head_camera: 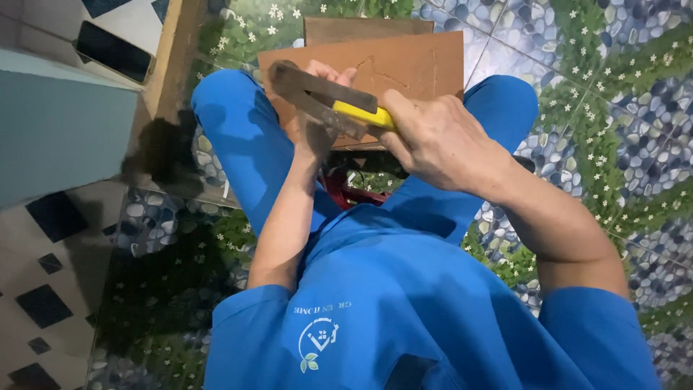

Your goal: Engraving a fish design onto a wooden board using a hammer and a metal punch tool.

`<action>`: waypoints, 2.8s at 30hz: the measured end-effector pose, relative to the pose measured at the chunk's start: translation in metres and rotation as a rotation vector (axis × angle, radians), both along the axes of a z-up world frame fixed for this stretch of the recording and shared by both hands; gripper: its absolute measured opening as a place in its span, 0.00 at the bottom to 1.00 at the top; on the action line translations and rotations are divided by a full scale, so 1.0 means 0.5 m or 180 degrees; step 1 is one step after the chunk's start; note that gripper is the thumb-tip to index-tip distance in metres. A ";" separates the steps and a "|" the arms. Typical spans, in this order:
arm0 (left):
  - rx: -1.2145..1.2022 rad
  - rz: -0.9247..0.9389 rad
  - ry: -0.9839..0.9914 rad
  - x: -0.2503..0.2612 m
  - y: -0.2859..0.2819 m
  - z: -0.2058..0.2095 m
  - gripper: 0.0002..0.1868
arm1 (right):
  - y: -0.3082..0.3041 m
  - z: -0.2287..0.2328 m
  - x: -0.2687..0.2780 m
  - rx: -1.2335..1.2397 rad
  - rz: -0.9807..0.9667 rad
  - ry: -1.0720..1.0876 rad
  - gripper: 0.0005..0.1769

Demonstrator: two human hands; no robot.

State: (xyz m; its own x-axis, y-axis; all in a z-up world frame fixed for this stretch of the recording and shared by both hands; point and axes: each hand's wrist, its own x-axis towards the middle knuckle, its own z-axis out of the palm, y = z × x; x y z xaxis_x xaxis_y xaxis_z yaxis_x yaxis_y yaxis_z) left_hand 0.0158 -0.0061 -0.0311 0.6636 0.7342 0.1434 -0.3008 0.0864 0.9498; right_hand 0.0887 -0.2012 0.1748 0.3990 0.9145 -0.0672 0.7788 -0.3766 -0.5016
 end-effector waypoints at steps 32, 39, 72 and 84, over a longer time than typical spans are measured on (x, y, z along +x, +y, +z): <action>0.1704 -0.1645 -0.0380 0.016 -0.191 0.064 0.11 | -0.295 -0.234 -0.137 0.1983 -0.2814 0.2503 0.16; 0.2992 -0.1706 -0.0107 -0.016 -0.260 0.003 0.19 | -0.389 -0.307 -0.177 0.1924 -0.3324 0.2346 0.16; 0.3278 -0.1250 0.0071 0.083 -0.288 -0.045 0.14 | -0.385 -0.287 -0.215 0.1929 -0.3674 0.2369 0.15; 0.3124 -0.1181 0.0486 0.082 -0.222 -0.036 0.12 | -0.357 -0.256 -0.218 0.1902 -0.3296 0.2342 0.16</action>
State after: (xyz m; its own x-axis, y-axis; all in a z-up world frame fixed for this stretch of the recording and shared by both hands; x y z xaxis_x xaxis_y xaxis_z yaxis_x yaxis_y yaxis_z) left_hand 0.0569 -0.1169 -0.0491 0.8835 0.0898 0.4598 -0.2845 -0.6770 0.6788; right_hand -0.0201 -0.3795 0.0469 0.9448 0.1954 -0.2631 -0.2247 -0.1982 -0.9541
